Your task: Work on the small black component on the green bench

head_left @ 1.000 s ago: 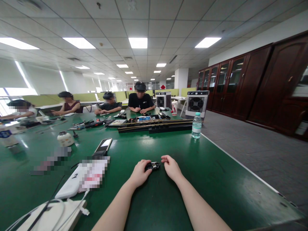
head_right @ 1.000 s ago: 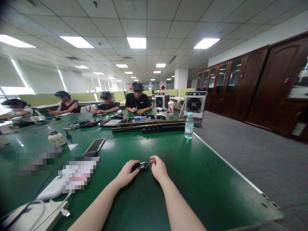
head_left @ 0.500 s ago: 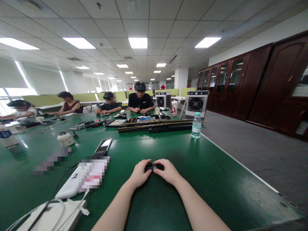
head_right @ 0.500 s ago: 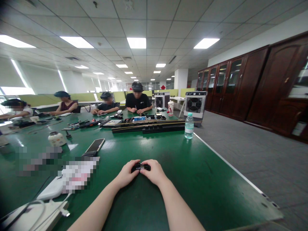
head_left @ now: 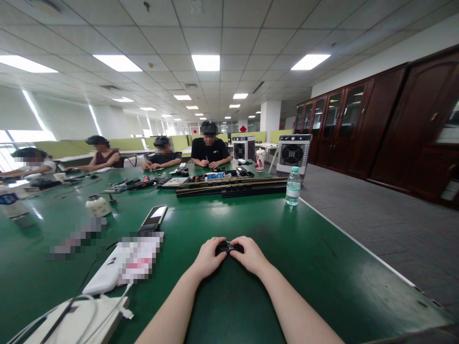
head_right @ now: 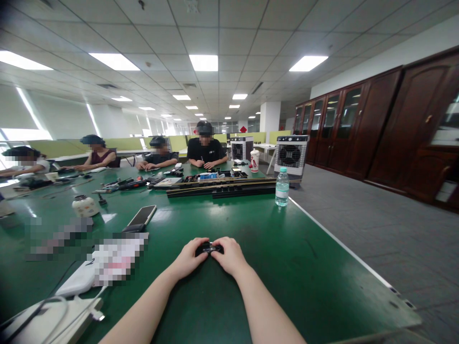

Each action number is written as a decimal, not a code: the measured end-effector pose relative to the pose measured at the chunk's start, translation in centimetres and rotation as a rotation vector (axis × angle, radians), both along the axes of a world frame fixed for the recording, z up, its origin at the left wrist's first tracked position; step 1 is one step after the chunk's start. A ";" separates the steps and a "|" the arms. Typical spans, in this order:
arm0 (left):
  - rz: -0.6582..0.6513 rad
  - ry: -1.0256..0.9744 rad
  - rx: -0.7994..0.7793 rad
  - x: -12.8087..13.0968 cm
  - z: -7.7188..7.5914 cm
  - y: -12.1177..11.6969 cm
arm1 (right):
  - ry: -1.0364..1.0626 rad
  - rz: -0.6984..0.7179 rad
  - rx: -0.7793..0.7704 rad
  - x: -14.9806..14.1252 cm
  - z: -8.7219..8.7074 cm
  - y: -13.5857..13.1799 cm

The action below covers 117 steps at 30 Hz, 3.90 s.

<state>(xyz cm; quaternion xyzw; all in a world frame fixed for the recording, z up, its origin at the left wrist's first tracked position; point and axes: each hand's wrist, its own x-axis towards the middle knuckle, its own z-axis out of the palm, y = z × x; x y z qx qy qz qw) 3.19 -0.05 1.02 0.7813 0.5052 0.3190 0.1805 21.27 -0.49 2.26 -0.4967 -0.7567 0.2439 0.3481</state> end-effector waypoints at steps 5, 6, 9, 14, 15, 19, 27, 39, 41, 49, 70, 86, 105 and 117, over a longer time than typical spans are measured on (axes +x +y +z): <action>-0.001 -0.003 -0.012 0.0 0.0 0.0 | -0.009 -0.004 -0.009 0.0 0.0 0.0; -0.003 -0.003 -0.010 0.0 0.0 0.0 | -0.008 -0.006 -0.009 0.0 0.0 0.0; -0.008 -0.003 -0.002 0.0 -0.1 0.1 | 0.003 -0.019 -0.006 0.0 0.1 0.0; -0.007 -0.001 -0.012 0.0 0.0 0.0 | 0.058 -0.041 -0.003 0.1 0.3 0.0; -0.005 -0.001 -0.015 0.0 0.1 -0.1 | 0.077 -0.048 -0.007 0.1 0.3 0.0; -0.001 0.002 -0.025 0.0 0.3 -0.2 | 0.169 -0.082 -0.034 0.3 0.1 0.2; 0.000 0.000 -0.034 0.1 0.4 -0.3 | 0.370 -0.113 -0.053 0.5 -1.1 1.4; 0.005 0.022 -0.032 0.1 0.4 -0.3 | 0.741 -0.193 -0.127 0.5 -1.5 2.1; 0.005 0.024 -0.031 0.2 0.4 -0.2 | 0.787 -0.203 -0.146 0.5 -1.4 2.1; 0.006 0.017 -0.039 0.1 0.5 -0.3 | 0.810 -0.223 -0.173 0.6 -1.0 2.0; 0.012 0.007 -0.041 0.2 0.6 -0.4 | 0.829 -0.260 -0.193 0.8 -0.8 2.0; 0.010 0.004 -0.040 0.3 0.9 -0.6 | 0.763 -0.285 -0.245 0.9 -0.1 1.6; 0.004 0.002 -0.028 0.3 0.8 -0.6 | 0.821 -0.179 -0.130 0.6 -0.5 1.8; -0.002 0.001 -0.008 0.1 0.3 -0.3 | 0.248 -0.047 0.061 0.3 0.1 0.3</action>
